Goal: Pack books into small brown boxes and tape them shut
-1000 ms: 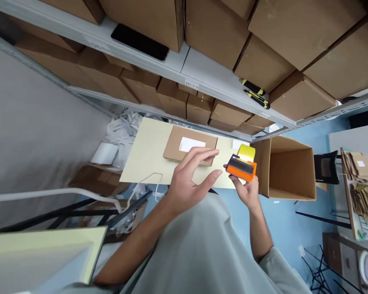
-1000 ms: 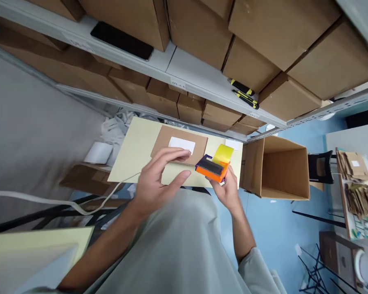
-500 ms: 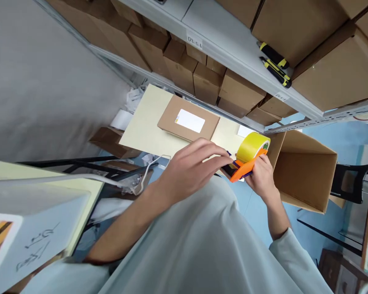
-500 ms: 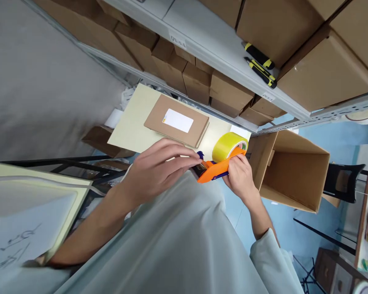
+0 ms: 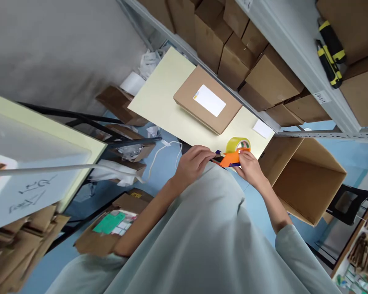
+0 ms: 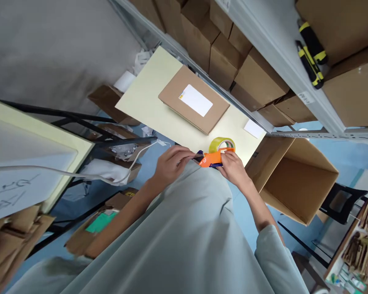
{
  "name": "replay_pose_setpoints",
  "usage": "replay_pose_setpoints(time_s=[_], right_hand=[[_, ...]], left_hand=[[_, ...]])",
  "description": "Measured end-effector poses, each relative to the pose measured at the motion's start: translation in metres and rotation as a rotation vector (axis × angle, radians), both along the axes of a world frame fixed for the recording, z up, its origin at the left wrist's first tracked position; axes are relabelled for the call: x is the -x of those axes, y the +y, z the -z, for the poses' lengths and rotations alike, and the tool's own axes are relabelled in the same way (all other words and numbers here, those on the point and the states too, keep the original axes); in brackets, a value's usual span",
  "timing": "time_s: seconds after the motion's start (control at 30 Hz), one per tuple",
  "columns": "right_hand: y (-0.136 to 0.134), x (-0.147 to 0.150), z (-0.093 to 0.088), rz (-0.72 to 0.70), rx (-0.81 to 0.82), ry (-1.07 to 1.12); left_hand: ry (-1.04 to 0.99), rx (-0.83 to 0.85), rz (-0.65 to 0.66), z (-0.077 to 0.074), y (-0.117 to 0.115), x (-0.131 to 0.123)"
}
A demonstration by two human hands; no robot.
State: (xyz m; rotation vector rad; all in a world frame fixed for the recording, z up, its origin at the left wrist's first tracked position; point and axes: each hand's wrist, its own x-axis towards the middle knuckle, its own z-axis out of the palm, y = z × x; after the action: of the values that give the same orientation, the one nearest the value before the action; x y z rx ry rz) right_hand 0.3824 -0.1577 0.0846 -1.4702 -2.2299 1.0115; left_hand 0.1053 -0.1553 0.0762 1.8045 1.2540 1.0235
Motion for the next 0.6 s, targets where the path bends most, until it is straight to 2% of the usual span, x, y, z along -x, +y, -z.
replay_pose_setpoints(time_s=[0.07,0.13,0.27,0.4,0.53,0.6], right_hand=[[-0.004,-0.006,0.028,-0.054,0.101,-0.033],[-0.011,-0.021,0.049,-0.089,0.17,-0.149],[-0.015,-0.067,0.07,-0.088,0.226,-0.52],[-0.004,-0.085,0.082,-0.06,0.239,-0.7],[0.012,-0.071,0.101,0.031,0.214,-0.76],[0.018,-0.063,0.111,0.078,0.212,-0.773]], left_hand=[[-0.026,0.053,-0.037,0.035,-0.011,-0.002],[-0.038,0.129,-0.132,0.064,-0.021,0.0],[-0.028,0.286,-0.362,0.109,-0.026,0.015],[-0.108,0.304,-0.404,0.142,0.005,0.013],[-0.197,0.335,-0.463,0.169,0.051,-0.003],[-0.218,0.344,-0.461,0.18,0.066,-0.007]])
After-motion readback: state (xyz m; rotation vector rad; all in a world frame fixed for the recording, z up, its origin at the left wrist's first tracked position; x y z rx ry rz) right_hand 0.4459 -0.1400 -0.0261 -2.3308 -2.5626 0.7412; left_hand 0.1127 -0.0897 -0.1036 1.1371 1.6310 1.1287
